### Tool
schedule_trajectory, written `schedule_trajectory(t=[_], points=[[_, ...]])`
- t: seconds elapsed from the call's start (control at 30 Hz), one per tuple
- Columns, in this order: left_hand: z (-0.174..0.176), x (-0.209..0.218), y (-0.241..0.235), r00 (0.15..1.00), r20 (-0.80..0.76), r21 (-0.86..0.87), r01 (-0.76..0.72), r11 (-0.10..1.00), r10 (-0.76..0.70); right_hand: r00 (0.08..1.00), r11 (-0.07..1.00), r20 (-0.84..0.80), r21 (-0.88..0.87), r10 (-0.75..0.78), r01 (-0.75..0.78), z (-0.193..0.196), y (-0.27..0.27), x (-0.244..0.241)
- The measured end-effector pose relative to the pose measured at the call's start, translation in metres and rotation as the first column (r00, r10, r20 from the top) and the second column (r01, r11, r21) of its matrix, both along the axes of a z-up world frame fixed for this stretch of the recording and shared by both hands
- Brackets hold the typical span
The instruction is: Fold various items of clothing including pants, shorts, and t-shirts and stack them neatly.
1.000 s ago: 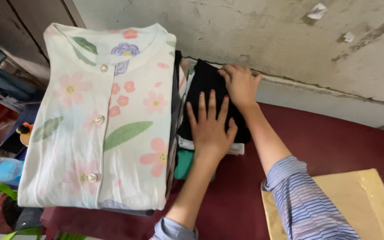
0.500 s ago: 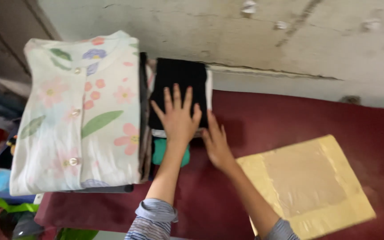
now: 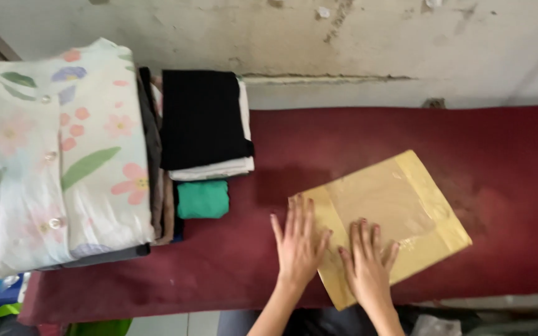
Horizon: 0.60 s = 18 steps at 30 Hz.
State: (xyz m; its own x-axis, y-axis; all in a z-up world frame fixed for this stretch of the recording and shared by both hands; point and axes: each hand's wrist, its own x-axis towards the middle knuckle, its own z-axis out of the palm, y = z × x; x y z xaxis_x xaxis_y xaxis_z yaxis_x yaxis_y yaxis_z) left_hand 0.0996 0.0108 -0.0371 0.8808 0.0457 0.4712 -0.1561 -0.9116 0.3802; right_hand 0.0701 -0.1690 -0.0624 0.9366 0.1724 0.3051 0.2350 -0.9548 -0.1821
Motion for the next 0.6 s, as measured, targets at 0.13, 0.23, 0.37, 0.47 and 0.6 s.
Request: schedule_trajectory(t=[0.13, 0.23, 0.37, 0.47, 0.6], points=[[-0.018, -0.013, -0.021, 0.989, -0.051, -0.035, 0.137, 0.990, -0.139, 0.988, 0.990, 0.081, -0.051, -0.129, 0.134, -0.003, -0.022, -0.020], [-0.018, -0.022, -0.022, 0.987, -0.064, -0.002, 0.146, 0.989, -0.145, 0.976, 0.987, 0.152, -0.019, -0.155, 0.160, 0.000, -0.022, -0.034], [-0.019, -0.017, -0.022, 0.991, -0.032, 0.032, 0.133, 0.991, -0.132, 0.959, 0.986, 0.231, 0.043, -0.164, 0.159, 0.007, -0.017, -0.032], [-0.019, -0.019, -0.022, 0.991, -0.045, 0.035, 0.129, 0.991, -0.127, 0.958, 0.987, 0.239, 0.077, -0.156, 0.141, 0.004, -0.018, -0.036], [-0.018, -0.019, -0.021, 0.993, -0.035, 0.040, 0.118, 0.992, -0.117, 0.957, 0.987, 0.251, 0.103, -0.148, 0.125, 0.007, -0.016, -0.037]])
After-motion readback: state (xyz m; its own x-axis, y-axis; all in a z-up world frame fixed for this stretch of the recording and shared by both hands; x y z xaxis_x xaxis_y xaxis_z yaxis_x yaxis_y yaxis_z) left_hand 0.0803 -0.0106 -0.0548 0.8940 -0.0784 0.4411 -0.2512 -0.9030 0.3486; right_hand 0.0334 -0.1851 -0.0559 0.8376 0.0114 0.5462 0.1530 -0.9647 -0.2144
